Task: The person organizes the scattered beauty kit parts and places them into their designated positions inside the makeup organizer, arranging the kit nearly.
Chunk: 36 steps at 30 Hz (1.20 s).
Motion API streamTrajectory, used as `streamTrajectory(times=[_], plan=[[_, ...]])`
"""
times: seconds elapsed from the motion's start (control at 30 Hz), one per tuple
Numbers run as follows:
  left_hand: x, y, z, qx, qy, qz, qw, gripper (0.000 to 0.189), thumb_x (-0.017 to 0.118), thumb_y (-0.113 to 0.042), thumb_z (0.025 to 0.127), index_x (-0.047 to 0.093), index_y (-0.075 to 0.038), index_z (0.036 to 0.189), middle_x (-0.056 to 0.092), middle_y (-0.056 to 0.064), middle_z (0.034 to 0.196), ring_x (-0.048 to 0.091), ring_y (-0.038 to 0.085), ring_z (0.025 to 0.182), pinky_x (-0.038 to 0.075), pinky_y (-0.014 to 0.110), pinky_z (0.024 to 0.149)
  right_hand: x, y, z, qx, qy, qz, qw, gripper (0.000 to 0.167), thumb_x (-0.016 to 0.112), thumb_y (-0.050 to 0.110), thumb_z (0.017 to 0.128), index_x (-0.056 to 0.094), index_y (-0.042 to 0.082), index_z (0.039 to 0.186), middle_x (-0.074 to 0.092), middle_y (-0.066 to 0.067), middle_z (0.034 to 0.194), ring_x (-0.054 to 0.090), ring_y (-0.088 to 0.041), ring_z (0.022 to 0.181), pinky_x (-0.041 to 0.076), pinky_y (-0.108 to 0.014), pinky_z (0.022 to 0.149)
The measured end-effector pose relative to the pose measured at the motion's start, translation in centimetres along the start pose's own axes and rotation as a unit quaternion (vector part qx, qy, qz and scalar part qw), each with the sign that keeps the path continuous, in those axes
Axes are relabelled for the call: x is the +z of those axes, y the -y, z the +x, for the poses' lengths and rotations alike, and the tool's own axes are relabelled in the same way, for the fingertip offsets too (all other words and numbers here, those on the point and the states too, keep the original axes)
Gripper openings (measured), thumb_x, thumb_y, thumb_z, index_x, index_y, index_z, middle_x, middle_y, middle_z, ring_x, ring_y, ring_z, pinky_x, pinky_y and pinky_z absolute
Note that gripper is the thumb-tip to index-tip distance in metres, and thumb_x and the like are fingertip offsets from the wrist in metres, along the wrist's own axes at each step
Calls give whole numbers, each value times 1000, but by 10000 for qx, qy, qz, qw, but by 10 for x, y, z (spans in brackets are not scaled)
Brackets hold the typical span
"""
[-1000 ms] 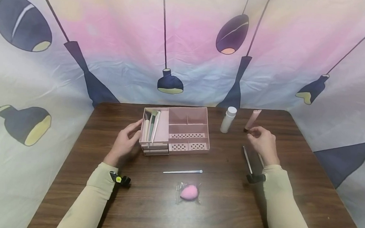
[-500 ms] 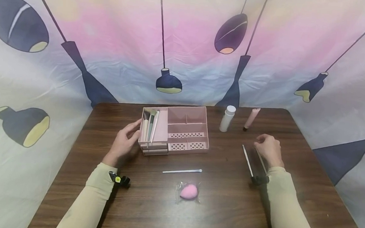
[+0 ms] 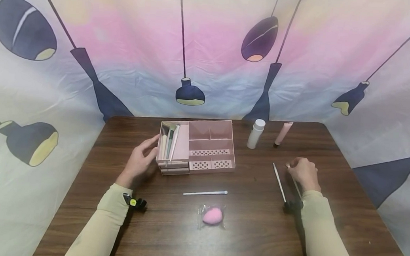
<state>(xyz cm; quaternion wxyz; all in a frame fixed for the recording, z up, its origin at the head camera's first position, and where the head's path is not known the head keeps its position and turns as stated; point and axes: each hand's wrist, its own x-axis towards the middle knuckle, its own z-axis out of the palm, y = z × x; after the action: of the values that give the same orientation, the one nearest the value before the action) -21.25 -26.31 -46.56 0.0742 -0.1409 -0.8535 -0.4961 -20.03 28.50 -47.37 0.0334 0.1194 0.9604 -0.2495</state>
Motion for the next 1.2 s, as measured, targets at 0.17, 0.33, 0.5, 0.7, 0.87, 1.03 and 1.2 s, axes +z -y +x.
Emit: streamTrajectory(times=[0.17, 0.33, 0.5, 0.7, 0.87, 1.03, 1.2], plan=[[0, 1, 0, 33, -24, -7, 10000, 48, 52, -23, 101, 43, -19, 148, 45, 14, 149, 46, 36, 132, 36, 52, 111, 2, -3, -1, -83, -38, -29, 10000, 28, 63, 17, 85, 66, -1, 107, 67, -26, 107, 57, -50, 101, 42, -64, 86], [0, 0, 0, -7, 9, -46, 10000, 49, 53, -24, 101, 43, -23, 148, 45, 11, 149, 45, 33, 133, 36, 52, 112, 4, -4, -1, -60, -104, -24, 9999, 27, 63, 15, 86, 66, -2, 106, 68, -25, 104, 58, -46, 96, 41, -64, 87], [1, -2, 0, 22, -16, 23, 10000, 49, 53, -20, 101, 43, -19, 149, 44, 13, 150, 45, 34, 134, 36, 52, 112, 7, -4, -1, -91, -134, -12, 9999, 28, 63, 14, 86, 66, -3, 107, 68, -24, 102, 59, -43, 93, 40, -64, 89], [-2, -29, -5, 149, -2, 54, 9999, 48, 52, -8, 100, 42, -2, 146, 43, 24, 147, 45, 43, 131, 35, 57, 110, 7, -3, 0, -66, -121, -24, 9999, 29, 63, 14, 86, 66, -4, 108, 68, -25, 105, 59, -41, 91, 44, -60, 82], [-4, -45, -8, 15, 68, 95, 9999, 48, 50, -7, 100, 41, 0, 146, 43, 25, 147, 45, 42, 131, 37, 54, 110, 4, 1, 0, -113, -209, 20, 9997, 28, 64, 15, 87, 67, -3, 109, 68, -25, 106, 60, -40, 92, 45, -57, 79], [-4, -44, -7, -5, 79, 30, 10000, 48, 50, -6, 100, 41, 0, 146, 43, 24, 147, 47, 41, 130, 38, 52, 110, 2, 5, 0, -113, -285, 66, 9995, 29, 63, 16, 87, 66, -2, 110, 68, -24, 106, 59, -38, 90, 46, -51, 74], [-1, -25, -4, -60, 32, 21, 10000, 49, 51, -10, 100, 41, -5, 148, 43, 21, 148, 45, 40, 132, 35, 54, 112, -1, 8, -1, -241, -470, 149, 9985, 30, 62, 16, 86, 66, -2, 111, 68, -25, 108, 61, -41, 92, 46, -53, 76]])
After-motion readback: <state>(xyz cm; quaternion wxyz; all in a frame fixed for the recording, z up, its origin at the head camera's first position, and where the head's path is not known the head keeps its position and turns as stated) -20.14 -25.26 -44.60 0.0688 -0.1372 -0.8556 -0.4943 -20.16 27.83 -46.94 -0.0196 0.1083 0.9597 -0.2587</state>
